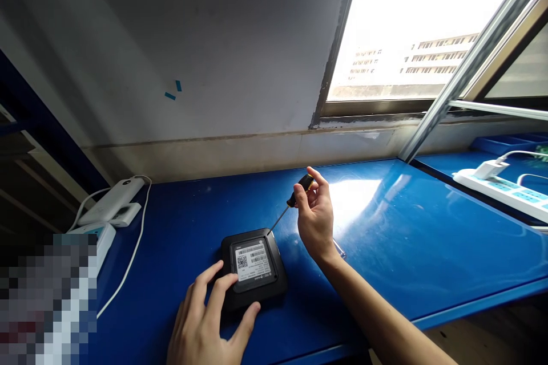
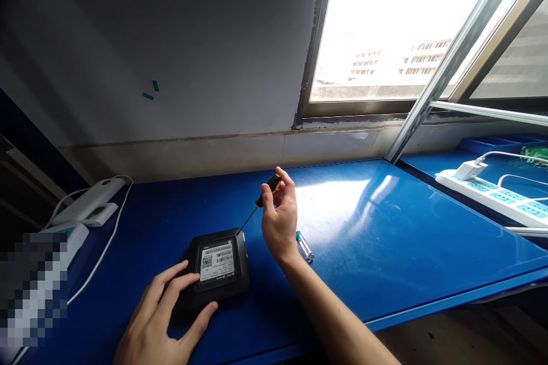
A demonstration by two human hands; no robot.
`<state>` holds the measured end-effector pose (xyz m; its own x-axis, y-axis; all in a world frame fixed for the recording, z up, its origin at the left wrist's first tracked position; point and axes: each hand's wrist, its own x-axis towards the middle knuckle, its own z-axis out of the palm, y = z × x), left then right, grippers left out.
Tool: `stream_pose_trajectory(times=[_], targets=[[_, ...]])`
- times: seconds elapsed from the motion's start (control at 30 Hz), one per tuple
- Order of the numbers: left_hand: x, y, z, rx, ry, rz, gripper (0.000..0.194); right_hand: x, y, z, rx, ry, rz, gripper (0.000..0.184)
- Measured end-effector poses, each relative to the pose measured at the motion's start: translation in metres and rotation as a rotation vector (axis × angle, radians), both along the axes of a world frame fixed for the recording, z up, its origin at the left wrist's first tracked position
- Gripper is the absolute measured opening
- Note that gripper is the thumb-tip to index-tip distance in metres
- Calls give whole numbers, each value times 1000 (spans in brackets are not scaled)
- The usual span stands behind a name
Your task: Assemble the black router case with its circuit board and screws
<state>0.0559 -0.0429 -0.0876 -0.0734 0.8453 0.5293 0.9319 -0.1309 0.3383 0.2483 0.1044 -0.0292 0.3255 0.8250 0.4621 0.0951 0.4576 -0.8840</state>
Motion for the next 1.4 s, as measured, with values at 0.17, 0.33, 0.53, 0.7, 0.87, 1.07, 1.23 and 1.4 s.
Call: stream_pose_trajectory(times=[0.17,0.33,0.53,0.7,0.87,1.07,1.23,1.4], targets=[[4,0,-1,-8,-38,12,34,-1,0,-1,3,-3,24,47],[7,-1,-4,3,-58,40,34,-3,-1,-5,6,-24,34,47],[3,0,-2,3,-19,1,35,-3,-3,-4,20,-32,65,40],[2,0,-2,25,-9,5,35,2,-2,-1,-4,89,147,31],[1,0,-3,22,-2,15,34,2,0,0,-46,108,133,36],[6,-1,-2,-9,-26,28,34,3,2,1,-41,59,68,38],[3,-1,-1,4,-15,12,33,1,1,3,-79,161,155,36],[3,-1,0,10,-21,3,33,2,3,-1,-65,60,56,43]])
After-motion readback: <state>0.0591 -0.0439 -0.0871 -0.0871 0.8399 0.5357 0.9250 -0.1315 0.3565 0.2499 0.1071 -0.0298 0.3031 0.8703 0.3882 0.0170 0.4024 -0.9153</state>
